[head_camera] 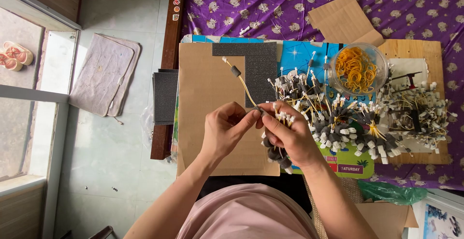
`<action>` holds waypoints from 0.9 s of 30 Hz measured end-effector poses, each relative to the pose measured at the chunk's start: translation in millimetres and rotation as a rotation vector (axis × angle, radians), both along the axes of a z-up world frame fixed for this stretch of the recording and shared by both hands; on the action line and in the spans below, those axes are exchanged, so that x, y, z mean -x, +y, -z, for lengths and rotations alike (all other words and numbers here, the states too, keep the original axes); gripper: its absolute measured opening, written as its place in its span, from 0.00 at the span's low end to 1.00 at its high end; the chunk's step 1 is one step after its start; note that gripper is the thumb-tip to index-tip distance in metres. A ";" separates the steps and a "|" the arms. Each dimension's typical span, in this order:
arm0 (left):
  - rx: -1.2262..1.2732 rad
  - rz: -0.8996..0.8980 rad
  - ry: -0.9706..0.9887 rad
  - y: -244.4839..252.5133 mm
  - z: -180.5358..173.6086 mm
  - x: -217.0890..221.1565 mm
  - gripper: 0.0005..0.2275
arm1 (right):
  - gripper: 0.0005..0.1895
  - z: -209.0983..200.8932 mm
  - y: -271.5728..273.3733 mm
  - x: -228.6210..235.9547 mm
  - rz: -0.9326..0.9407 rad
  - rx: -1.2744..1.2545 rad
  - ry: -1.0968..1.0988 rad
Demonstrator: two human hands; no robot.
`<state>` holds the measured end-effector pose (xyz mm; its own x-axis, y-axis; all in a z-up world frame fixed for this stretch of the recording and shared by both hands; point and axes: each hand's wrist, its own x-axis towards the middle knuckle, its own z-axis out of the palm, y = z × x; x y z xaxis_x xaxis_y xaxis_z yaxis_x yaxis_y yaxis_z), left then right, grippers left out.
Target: Wrapping foam strips around electrical wire connectors manually.
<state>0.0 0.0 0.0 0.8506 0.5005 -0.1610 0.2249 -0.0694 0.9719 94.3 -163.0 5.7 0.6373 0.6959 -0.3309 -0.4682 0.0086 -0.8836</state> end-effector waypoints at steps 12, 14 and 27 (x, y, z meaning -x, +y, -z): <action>0.364 0.197 0.060 18.9 10.2 -2.5 0.14 | 0.09 6.4 0.4 6.6 0.060 -0.062 -0.138; 0.508 0.248 -0.029 20.6 15.9 1.0 0.15 | 0.07 9.4 -2.5 2.0 0.102 -0.108 -0.079; 0.405 0.303 -0.122 47.0 26.7 -15.5 0.12 | 0.06 -0.3 -19.5 -12.1 -0.086 -0.070 0.176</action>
